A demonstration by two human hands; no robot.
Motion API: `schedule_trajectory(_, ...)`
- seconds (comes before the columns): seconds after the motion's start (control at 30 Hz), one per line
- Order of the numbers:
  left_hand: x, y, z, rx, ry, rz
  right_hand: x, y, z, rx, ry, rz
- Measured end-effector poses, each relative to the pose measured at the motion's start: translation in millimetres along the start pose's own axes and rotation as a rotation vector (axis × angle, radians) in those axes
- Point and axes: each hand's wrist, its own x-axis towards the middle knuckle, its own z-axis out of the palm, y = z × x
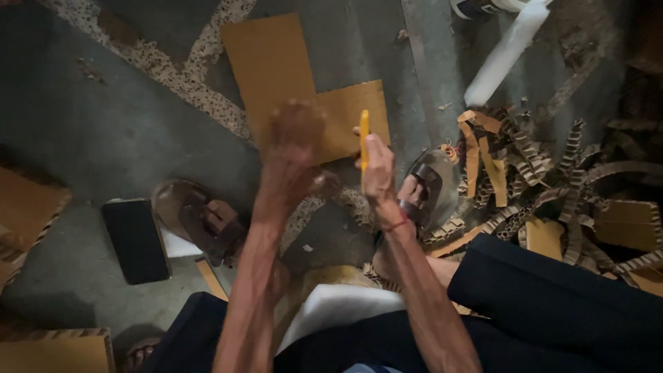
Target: The person cuts a piece of cardboard into smaller sections using a utility knife, then applies glue to the edges of the cut pieces using a foam roller. The person works on the floor surrounded by cardboard scraps and a bucket of glue.
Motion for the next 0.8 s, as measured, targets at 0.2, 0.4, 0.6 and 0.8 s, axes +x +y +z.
schedule_trajectory(0.2, 14, -42, 44, 0.33, -0.091, 0.238, -12, -20, 13, -0.422, 0.103, -0.359)
schedule_trajectory(0.4, 13, -47, 40, 0.339, -0.19, 0.217, -14, -19, 24, -0.539, 0.089, -0.497)
schedule_trajectory(0.6, 15, -45, 35, 0.296, -0.152, 0.226, -10, -9, 28, -0.569, 0.096, -0.506)
schedule_trajectory(0.8, 13, -49, 40, 0.337, -0.136, 0.226, -8, -8, 32, -0.591, 0.116, -0.535)
